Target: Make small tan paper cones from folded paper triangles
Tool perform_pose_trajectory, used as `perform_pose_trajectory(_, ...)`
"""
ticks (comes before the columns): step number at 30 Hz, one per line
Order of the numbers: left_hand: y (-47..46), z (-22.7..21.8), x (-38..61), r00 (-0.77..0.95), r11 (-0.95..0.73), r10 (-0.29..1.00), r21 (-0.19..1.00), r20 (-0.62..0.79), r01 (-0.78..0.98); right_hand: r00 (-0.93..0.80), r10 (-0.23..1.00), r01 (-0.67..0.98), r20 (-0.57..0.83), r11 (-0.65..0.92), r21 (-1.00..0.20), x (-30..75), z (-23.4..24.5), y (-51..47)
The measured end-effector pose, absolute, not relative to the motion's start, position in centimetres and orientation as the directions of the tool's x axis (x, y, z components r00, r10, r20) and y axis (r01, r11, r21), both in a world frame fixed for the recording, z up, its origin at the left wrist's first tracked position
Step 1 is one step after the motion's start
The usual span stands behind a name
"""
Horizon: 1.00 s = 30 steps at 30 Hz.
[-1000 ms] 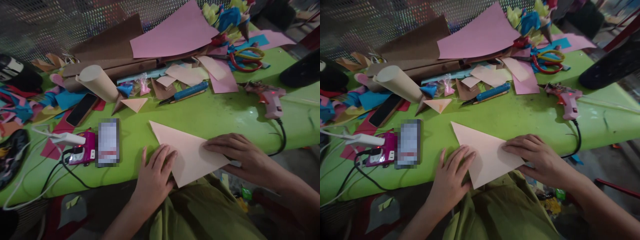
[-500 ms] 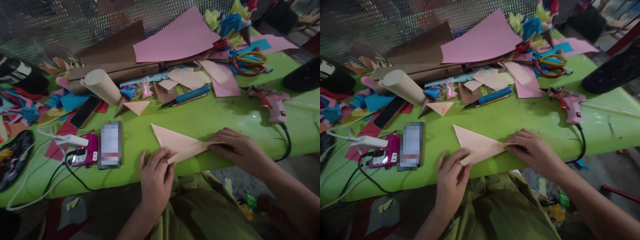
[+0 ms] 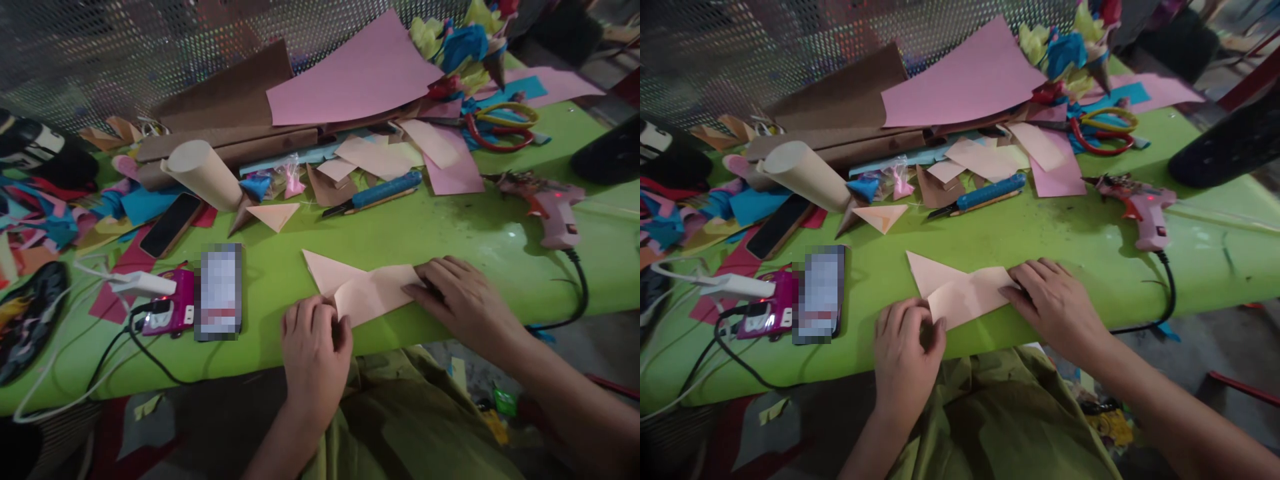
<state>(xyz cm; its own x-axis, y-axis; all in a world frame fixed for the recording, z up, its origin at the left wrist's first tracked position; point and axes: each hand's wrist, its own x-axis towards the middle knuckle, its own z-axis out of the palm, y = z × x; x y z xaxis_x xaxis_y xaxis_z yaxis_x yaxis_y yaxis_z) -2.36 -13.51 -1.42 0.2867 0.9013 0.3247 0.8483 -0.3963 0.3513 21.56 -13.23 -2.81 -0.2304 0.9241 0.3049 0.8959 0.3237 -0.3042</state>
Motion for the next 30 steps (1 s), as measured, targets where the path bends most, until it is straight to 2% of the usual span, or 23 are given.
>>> perform_pose_trajectory(3,-13.6,-1.3,-2.3,0.260,-0.400,0.877,0.316,0.404,0.860,-0.213,0.929,0.899,0.303,0.308,-0.312,21.4,-2.8,-13.2)
perform_pose_trajectory(6,-13.8,-1.3,-2.1,0.316,-0.441,0.835,0.204,0.451,0.874,-0.211,0.929,0.894,0.304,0.309,-0.323,21.4,-2.8,-13.3)
perform_pose_trajectory(8,-14.0,-1.4,-1.9,0.495,-0.592,0.769,0.157,0.405,0.791,-0.218,0.929,0.894,0.299,0.313,-0.321,21.4,-2.9,-13.3)
perform_pose_trajectory(11,-14.0,-1.8,-1.7,0.718,-0.770,0.636,0.174,0.283,0.613,-0.220,0.930,0.901,0.294,0.309,-0.305,21.3,-3.2,-13.2)
perform_pose_trajectory(14,-14.1,-2.3,-1.7,0.750,-0.777,0.630,0.166,0.203,0.607,-0.189,0.933,0.897,0.307,0.291,-0.332,21.6,-3.3,-12.9)
perform_pose_trajectory(17,-14.3,-2.6,-1.7,0.758,-0.779,0.627,0.125,0.179,0.614,-0.082,0.943,0.887,0.323,0.217,-0.408,22.3,-2.5,-12.9)
perform_pose_trajectory(20,-14.3,-2.9,-1.8,0.761,-0.780,0.626,0.099,0.171,0.618,0.010,0.909,0.881,0.416,0.189,-0.433,22.9,-1.4,-13.9)
perform_pose_trajectory(22,-14.4,-3.0,-1.8,0.760,-0.779,0.626,0.094,0.175,0.620,-0.084,0.881,0.862,0.466,0.299,-0.410,22.7,-1.0,-15.1)
perform_pose_trajectory(25,-14.5,-3.1,-1.8,0.753,-0.774,0.632,0.098,0.184,0.625,-0.367,0.844,0.788,0.391,0.506,-0.352,22.1,-1.4,-16.7)
perform_pose_trajectory(27,-14.4,-3.0,-1.9,0.751,-0.772,0.634,0.096,0.186,0.628,-0.448,0.830,0.777,0.333,0.545,-0.315,21.9,-2.2,-17.4)
perform_pose_trajectory(30,-14.2,-2.8,-2.1,0.761,-0.783,0.620,0.088,0.189,0.616,-0.418,0.852,0.818,0.315,0.504,-0.278,22.4,-3.2,-17.7)
